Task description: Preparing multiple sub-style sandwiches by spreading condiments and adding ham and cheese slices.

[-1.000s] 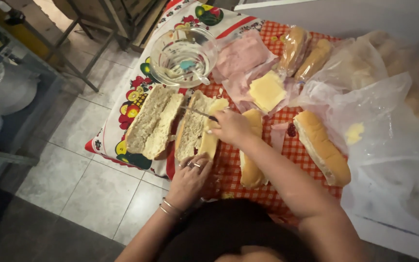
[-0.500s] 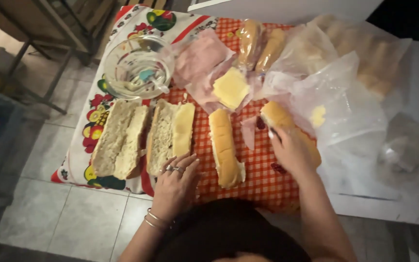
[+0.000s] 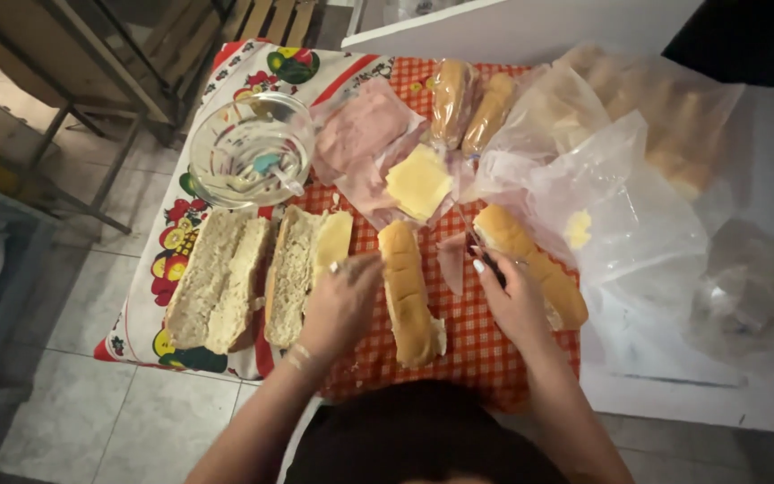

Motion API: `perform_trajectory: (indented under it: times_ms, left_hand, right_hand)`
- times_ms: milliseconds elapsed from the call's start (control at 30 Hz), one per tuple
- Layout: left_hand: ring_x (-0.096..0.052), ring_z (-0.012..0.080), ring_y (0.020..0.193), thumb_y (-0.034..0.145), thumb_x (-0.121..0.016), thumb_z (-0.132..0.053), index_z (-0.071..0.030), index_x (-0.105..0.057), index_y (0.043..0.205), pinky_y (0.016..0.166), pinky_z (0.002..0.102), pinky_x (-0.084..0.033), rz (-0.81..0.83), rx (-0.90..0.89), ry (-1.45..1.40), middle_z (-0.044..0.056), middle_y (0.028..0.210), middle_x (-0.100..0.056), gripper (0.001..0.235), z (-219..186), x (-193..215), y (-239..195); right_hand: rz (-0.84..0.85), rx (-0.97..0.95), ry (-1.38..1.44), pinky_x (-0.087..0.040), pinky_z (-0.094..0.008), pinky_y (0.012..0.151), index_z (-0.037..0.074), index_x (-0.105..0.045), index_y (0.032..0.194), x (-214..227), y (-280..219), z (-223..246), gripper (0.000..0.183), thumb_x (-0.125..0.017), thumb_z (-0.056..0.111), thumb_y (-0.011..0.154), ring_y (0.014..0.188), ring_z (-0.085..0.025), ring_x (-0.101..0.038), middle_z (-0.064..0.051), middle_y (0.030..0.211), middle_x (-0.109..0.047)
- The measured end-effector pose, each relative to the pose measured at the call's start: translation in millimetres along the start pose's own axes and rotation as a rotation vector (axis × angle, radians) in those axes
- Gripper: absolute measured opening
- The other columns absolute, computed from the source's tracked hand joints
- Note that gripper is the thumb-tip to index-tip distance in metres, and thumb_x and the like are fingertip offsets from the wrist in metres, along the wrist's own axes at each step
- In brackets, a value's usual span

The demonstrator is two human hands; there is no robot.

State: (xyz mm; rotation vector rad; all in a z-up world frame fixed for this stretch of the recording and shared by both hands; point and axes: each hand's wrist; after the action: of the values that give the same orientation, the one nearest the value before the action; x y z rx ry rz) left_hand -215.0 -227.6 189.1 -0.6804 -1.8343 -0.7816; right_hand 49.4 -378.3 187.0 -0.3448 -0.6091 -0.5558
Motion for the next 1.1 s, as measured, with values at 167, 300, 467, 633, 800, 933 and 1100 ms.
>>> perform_trajectory:
  times_ms: [167,300,467,633,800,933,1100]
  left_hand:
    - [-0.077,0.0306,0.108,0.106,-0.064,0.009,-0.005,-0.074,0.142,0.091,0.042,-0.070,0.001,0.040,0.088,0.016,0.136,-0.080,0.039,41,-25,78]
    - [-0.082,0.0380,0.091,0.106,-0.082,-0.038,-0.016,-0.053,0.173,0.076,0.052,-0.066,0.065,0.033,0.161,0.014,0.126,-0.082,0.076,80,-82,134]
    - [-0.080,0.0436,0.079,0.092,-0.081,-0.029,-0.013,-0.076,0.127,0.059,0.057,-0.065,-0.010,0.028,0.251,0.012,0.095,-0.079,0.039,125,-143,178]
    - [-0.077,0.0549,0.078,0.108,-0.061,-0.017,-0.013,-0.071,0.113,0.065,0.067,-0.061,-0.043,0.233,0.003,0.021,0.090,-0.079,0.012,134,-102,188]
    - [-0.071,0.0157,0.086,0.114,-0.078,-0.027,-0.010,-0.080,0.113,0.080,0.031,-0.064,-0.002,0.452,-0.691,0.007,0.104,-0.082,0.017,75,15,173]
    - [-0.083,0.0262,0.096,0.105,-0.085,-0.018,-0.002,-0.076,0.126,0.090,0.046,-0.076,-0.104,0.558,-1.366,0.007,0.110,-0.072,0.027,50,36,128]
    - [-0.082,0.0261,0.074,0.103,-0.090,-0.012,-0.006,-0.077,0.108,0.051,0.024,-0.057,-0.139,0.458,-1.530,0.009,0.084,-0.068,0.015,17,76,76]
  right_hand:
    - [-0.042,-0.063,0.058,-0.057,-0.035,0.099,0.020,-0.077,0.158,2,-7,5,0.052,-0.063,0.043,0.113,0.114,-0.018,-0.074,-0.002,0.130,-0.083]
    - [-0.040,-0.001,0.037,-0.059,-0.038,0.108,0.020,-0.081,0.151,-1,-10,-18,0.046,-0.065,0.039,0.112,0.127,-0.021,-0.077,-0.003,0.138,-0.085]
    - [-0.093,-0.027,0.032,-0.055,-0.038,0.121,0.015,-0.081,0.150,-12,-10,-78,0.051,-0.070,0.042,0.108,0.139,-0.021,-0.076,-0.003,0.148,-0.084]
    - [-0.127,-0.044,-0.020,-0.058,-0.042,0.117,0.019,-0.086,0.145,-9,-19,-76,0.047,-0.072,0.044,0.106,0.132,-0.022,-0.079,-0.003,0.141,-0.088]
    - [0.050,-0.481,0.168,-0.057,-0.036,0.090,0.038,-0.079,0.157,16,-26,34,0.054,-0.066,0.054,0.107,0.088,-0.015,-0.068,0.002,0.128,-0.084]
    - [-0.024,-0.036,0.587,-0.052,-0.024,0.061,0.012,-0.085,0.142,-20,5,16,0.036,-0.078,0.032,0.112,0.061,-0.008,-0.058,-0.009,0.105,-0.087]
    - [0.230,-0.107,0.742,-0.033,-0.026,0.033,0.002,-0.073,0.144,-73,62,31,0.050,-0.073,0.043,0.117,0.040,-0.010,-0.046,-0.019,0.107,-0.083]
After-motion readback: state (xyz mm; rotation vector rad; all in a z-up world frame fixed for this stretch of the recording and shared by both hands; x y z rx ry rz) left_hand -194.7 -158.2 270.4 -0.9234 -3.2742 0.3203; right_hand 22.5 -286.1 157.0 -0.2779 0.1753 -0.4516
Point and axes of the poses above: each hand's wrist, its own y-axis towards the middle knuckle, its own x-axis out of the back of the hand, z = x × y
